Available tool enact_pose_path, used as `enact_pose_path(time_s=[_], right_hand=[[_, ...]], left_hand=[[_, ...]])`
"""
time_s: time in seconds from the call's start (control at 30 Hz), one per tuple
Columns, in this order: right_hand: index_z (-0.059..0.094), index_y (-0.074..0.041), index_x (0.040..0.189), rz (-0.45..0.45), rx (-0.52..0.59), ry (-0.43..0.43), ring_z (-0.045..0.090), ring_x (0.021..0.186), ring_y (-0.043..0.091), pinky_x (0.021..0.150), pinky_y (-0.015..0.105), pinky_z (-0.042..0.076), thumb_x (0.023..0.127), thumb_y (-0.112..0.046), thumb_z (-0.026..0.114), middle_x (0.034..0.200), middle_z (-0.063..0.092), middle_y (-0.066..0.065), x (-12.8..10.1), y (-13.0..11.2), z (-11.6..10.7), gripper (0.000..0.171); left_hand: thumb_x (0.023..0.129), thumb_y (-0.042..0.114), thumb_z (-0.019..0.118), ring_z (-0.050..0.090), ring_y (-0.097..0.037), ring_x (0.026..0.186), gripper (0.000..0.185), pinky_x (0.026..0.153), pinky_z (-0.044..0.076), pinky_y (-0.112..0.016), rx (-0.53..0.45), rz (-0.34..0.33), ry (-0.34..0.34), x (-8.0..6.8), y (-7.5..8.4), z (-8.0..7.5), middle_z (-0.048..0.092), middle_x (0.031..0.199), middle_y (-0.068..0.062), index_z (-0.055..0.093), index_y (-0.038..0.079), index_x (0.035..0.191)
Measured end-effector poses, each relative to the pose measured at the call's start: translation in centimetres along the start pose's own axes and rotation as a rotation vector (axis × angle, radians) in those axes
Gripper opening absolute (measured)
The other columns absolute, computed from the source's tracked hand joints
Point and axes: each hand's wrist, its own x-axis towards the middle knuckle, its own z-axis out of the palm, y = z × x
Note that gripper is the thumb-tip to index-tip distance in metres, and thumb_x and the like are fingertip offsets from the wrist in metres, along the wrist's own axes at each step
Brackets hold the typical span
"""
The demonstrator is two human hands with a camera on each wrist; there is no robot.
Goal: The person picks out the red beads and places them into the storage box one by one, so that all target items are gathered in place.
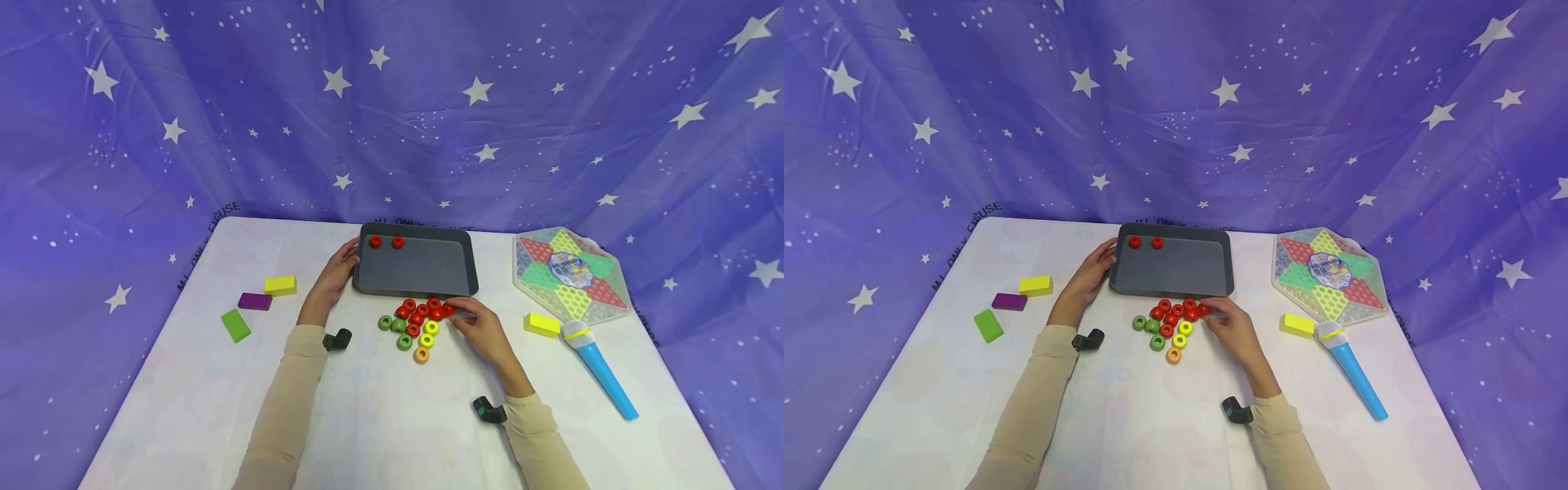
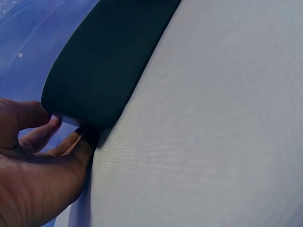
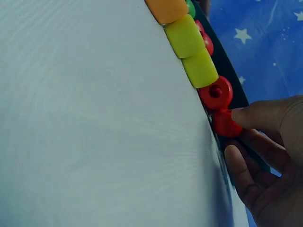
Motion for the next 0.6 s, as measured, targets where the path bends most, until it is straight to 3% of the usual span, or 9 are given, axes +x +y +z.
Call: enact_pose_path(time_s=[0.23, 0.6], right_hand=[[0.069, -0.013, 0.116, 0.014, -0.022, -0.006, 0.066, 0.094, 0.02, 0.075, 0.022, 0.055, 0.082, -0.001, 0.071, 0.121, 0.064, 0.003, 0.22, -0.05, 0.37, 0.036], [0.069, -0.014, 0.116, 0.021, -0.054, -0.012, 0.065, 0.097, 0.02, 0.077, 0.025, 0.055, 0.083, -0.003, 0.071, 0.119, 0.065, 0.004, 0.12, -0.17, 0.13, 0.035]], left_hand=[[0.101, 0.002, 0.039, 0.036, -0.023, 0.139, 0.052, 0.115, 0.028, -0.04, -0.004, 0.007, -0.002, 0.01, -0.22, -0.08, 0.035, 0.154, -0.01, 0.034, 0.017, 0.151], [0.102, 0.004, 0.04, 0.035, -0.022, 0.139, 0.051, 0.116, 0.027, -0.039, 0.001, 0.009, -0.008, 0.09, -0.22, -0.15, 0.035, 0.154, -0.01, 0.034, 0.017, 0.151]])
